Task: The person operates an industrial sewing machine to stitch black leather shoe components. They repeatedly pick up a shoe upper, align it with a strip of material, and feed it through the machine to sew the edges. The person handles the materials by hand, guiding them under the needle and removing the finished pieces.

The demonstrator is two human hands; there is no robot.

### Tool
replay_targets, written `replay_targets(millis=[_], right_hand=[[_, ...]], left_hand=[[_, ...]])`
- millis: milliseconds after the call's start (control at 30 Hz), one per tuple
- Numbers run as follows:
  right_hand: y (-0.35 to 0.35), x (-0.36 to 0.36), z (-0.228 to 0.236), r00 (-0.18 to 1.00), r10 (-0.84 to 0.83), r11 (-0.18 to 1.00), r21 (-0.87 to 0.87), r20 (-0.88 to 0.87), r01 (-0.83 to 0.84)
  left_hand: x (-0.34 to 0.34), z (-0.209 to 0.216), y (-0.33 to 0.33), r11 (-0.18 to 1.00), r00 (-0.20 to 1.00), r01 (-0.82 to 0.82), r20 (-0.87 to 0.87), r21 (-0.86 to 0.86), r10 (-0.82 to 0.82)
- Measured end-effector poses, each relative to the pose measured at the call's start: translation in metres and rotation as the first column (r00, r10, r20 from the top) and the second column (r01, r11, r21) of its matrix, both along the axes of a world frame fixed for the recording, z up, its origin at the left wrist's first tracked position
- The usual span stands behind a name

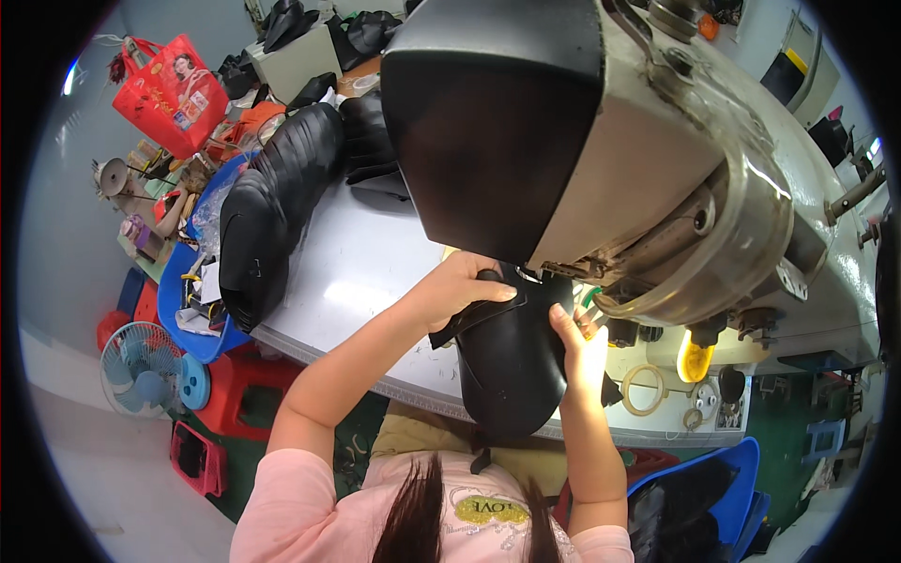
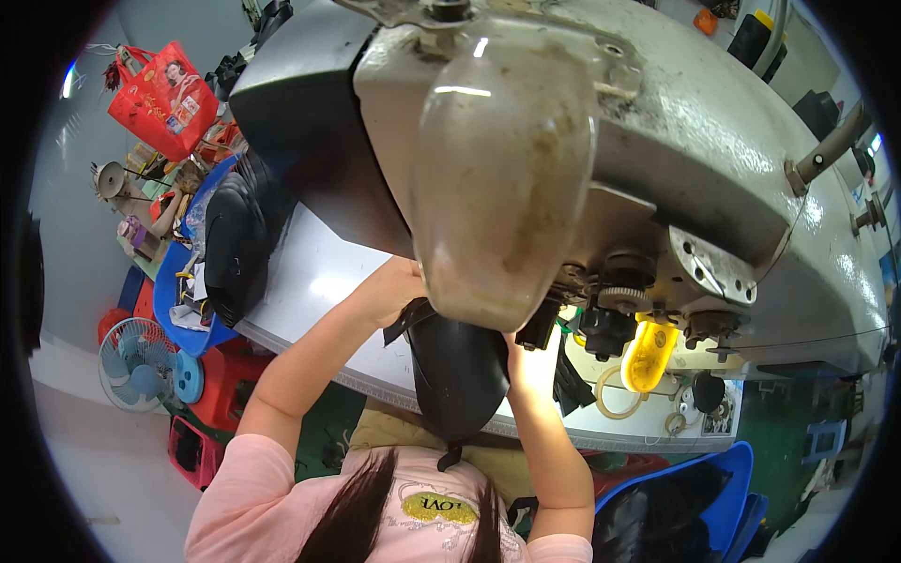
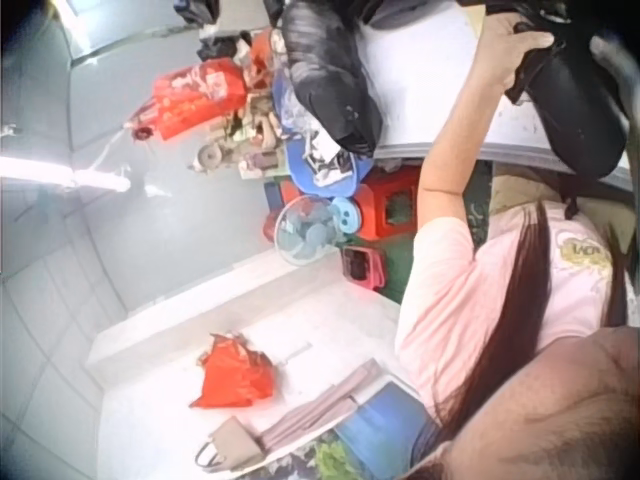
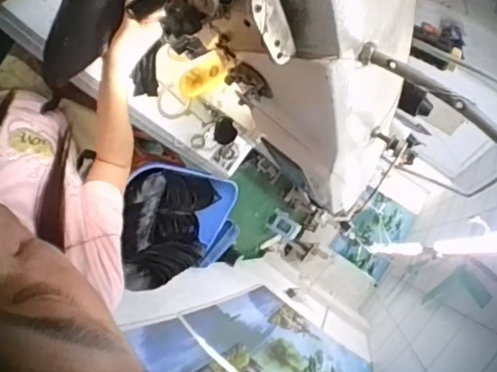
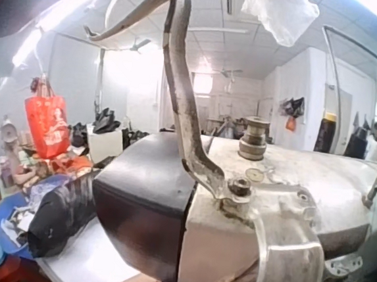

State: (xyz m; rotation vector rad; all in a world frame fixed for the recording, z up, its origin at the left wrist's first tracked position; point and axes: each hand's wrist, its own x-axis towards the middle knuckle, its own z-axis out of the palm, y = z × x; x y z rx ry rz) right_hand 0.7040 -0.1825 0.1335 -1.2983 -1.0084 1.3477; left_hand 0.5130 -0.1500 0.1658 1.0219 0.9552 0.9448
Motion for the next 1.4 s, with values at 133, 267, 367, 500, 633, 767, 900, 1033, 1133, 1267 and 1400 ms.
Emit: replay_targets(millis=[133,267,367,500,633,767,900,1033,1133,1267,1400], right_hand=[[-0.002,0.008,-0.015,0.984,-0.117,0.99,0.063,-0.132,0.126],[-0.007,-0.001,-0.013,0.992,-0.097,0.968,0.225,-0.082,0.114],[-0.007,-0.003,-0.018,0.972,-0.113,0.981,0.133,-0.204,0.141],[-0.006,-0.003,-0.017,0.953,-0.112,0.988,0.075,-0.28,0.138],[-0.008,-0.009,-0.006,0.943,-0.164,0.98,0.064,-0.291,0.19],[-0.005,-0.009,-0.013,0.95,-0.177,0.949,0.21,-0.257,0.233],[-0.007,-0.011,-0.008,0.953,-0.193,0.938,0.242,-0.234,0.25],[-0.006,-0.008,-0.014,0.983,-0.177,0.916,0.356,-0.047,0.182],[-0.002,-0.01,-0.006,0.982,-0.18,0.889,0.416,-0.06,0.188],[-0.016,0.014,0.006,0.966,-0.146,0.913,0.405,0.211,0.05],[-0.048,0.079,0.031,0.762,-0.466,0.644,0.763,0.449,-0.056]], left_hand=[[0.017,0.03,0.016,0.996,0.983,0.048,-0.181,0.072,-0.034],[0.01,0.037,0.032,0.989,0.942,0.143,-0.312,0.031,-0.127],[0.01,0.053,0.031,0.98,0.918,0.184,-0.37,0.074,-0.144],[0.008,0.052,0.038,0.977,0.922,0.21,-0.342,0.046,-0.182],[0.006,0.042,0.039,0.982,0.953,0.188,-0.247,0.022,-0.177],[0.004,0.036,0.039,0.982,0.949,0.186,-0.263,0.027,-0.172],[0.003,0.041,0.036,0.966,0.92,0.252,-0.323,0.052,-0.223],[0.002,0.053,0.03,0.952,0.894,0.283,-0.392,0.121,-0.216],[0.006,0.075,0.03,0.927,0.827,0.312,-0.54,0.206,-0.158],[0.005,0.082,0.04,0.917,0.833,0.3,-0.541,0.263,-0.117],[0.004,0.082,0.04,0.921,0.837,0.273,-0.54,0.276,-0.087]])
